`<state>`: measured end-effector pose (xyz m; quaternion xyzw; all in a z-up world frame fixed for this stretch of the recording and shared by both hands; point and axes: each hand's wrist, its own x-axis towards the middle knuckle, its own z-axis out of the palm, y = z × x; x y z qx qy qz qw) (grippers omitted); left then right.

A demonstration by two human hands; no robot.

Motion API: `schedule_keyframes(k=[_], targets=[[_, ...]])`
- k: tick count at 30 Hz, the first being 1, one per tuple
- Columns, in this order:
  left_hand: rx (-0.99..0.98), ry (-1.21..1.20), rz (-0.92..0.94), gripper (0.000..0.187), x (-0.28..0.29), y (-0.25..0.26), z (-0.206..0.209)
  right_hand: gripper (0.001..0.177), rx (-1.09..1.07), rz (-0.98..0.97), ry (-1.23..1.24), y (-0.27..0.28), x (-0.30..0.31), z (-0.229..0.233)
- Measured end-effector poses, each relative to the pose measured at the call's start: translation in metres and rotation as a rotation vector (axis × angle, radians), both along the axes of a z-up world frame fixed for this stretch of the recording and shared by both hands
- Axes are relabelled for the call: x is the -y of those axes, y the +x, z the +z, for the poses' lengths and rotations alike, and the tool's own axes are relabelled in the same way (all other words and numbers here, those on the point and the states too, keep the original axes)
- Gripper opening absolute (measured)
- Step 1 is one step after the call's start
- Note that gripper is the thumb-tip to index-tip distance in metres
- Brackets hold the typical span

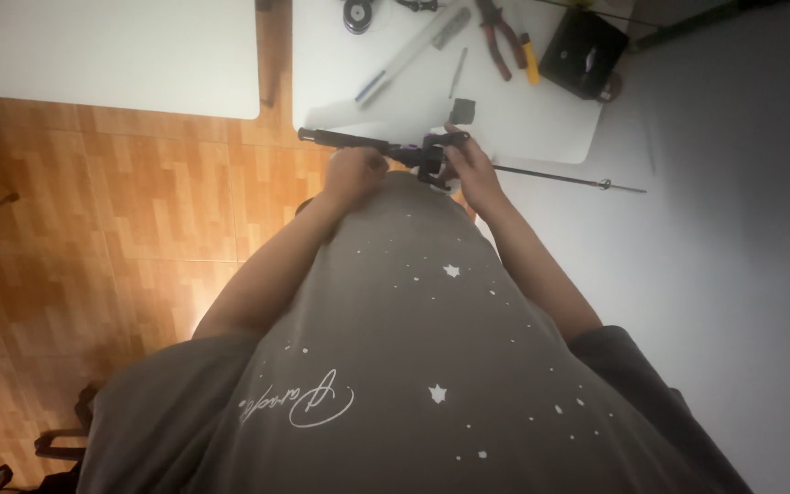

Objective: The recorder is repairing or assembling a fishing reel attached to a rod at a workbench.

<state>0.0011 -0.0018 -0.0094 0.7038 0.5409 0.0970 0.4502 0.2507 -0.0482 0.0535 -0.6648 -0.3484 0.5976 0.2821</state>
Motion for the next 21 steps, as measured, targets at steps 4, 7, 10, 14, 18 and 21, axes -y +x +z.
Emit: schedule_keyframes(k=[4,7,10,14,18,21], targets=[[-0.092,-0.029,0.042,0.019,-0.008,0.004,0.029,0.052,-0.012,-0.006,0.001,0.0,-0.002,-0.005],[-0.026,0.047,0.044,0.021,-0.005,0.002,0.016,0.051,-0.01,-0.014,0.037,0.001,0.003,-0.01],[0.011,0.082,0.06,0.021,-0.004,0.001,0.004,0.052,0.053,-0.005,-0.043,0.0,0.002,-0.009],[0.054,0.231,0.075,0.018,-0.004,-0.001,-0.012,0.051,0.017,-0.026,0.021,-0.003,0.001,0.001],[0.09,0.316,-0.079,0.015,-0.01,-0.006,-0.007,0.049,0.01,-0.019,0.023,-0.006,-0.001,0.005],[0.012,0.268,-0.095,0.014,-0.009,-0.005,-0.006,0.049,0.013,-0.029,0.022,-0.004,0.001,-0.004]])
